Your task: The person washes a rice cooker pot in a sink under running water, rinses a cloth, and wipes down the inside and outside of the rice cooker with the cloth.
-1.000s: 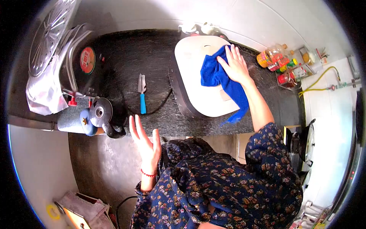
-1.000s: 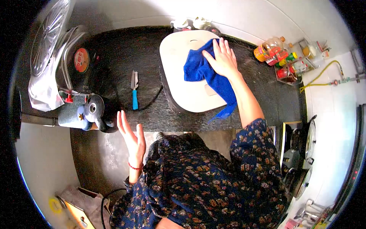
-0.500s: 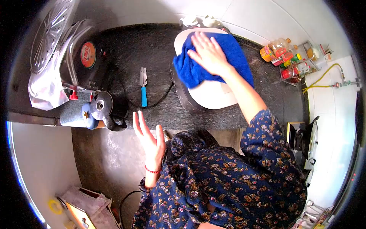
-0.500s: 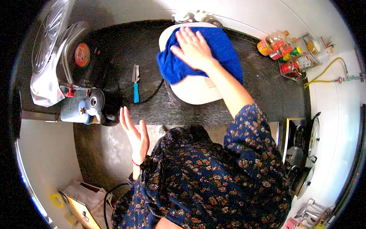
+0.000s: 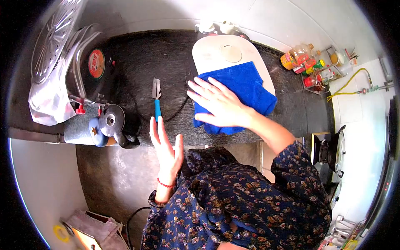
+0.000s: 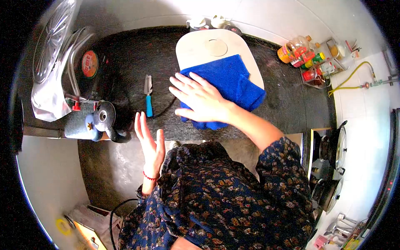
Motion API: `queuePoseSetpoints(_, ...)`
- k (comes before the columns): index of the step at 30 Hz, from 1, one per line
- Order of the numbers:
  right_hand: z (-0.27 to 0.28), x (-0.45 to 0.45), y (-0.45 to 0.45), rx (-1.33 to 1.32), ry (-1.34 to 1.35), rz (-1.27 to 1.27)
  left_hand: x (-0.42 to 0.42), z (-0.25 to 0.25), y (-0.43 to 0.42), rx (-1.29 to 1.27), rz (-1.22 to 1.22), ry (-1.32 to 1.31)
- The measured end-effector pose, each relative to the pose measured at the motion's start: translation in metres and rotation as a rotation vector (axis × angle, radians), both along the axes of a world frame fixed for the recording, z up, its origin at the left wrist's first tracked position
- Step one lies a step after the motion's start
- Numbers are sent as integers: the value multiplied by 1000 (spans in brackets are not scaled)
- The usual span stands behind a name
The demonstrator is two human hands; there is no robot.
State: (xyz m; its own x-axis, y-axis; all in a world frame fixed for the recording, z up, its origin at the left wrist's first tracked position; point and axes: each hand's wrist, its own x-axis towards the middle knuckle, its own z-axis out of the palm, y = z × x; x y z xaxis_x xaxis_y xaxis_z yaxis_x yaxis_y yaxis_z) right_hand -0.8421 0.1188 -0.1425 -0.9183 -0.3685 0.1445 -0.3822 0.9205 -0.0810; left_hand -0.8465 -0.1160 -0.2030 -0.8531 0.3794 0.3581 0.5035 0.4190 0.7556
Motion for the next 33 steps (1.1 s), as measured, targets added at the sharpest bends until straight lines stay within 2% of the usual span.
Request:
queuePoseSetpoints(6,-19,-88,28,83,73,6,4,11,4,52,-25,-108)
queuePoseSetpoints(8,-15,-117,35,14,35,-49,4,17,13,55,-21,-80)
queuePoseSetpoints(10,-15,-140,40,-51,34,-99,0,18,28,163,-87,-116)
queuePoseSetpoints(11,-17,-148,44,-145,-13,-96,-4,24,38,202,-105,-177)
queuePoseSetpoints(12,-15,-152,47,-239,-62,-92,-8,26,52,360,-143,-328)
queuePoseSetpoints(14,-12,-142,61,-636,-40,19,-22,27,80,456,-192,-475)
queuePoseSetpoints(16,4,-113,77,-533,94,-14,-38,9,109,392,-174,-298)
queuePoseSetpoints(18,12,-75,91,-108,223,-131,-47,5,135,483,-131,-300)
queuePoseSetpoints(20,0,-37,90,149,102,-206,-58,3,155,517,-64,-291)
queuePoseSetpoints(22,1,-18,78,171,53,-159,-69,-1,162,509,-48,-299)
queuePoseSetpoints(28,1,16,31,19,-11,-130,-73,-13,158,473,-161,-303)
queuePoseSetpoints(30,5,24,23,-128,-42,-74,-60,-23,151,675,-205,-554)
queuePoseSetpoints(32,10,25,33,-299,-134,37,-40,-41,143,727,-210,-589)
queuePoseSetpoints(33,16,29,39,-582,-149,-18,-27,-55,140,697,-198,-573)
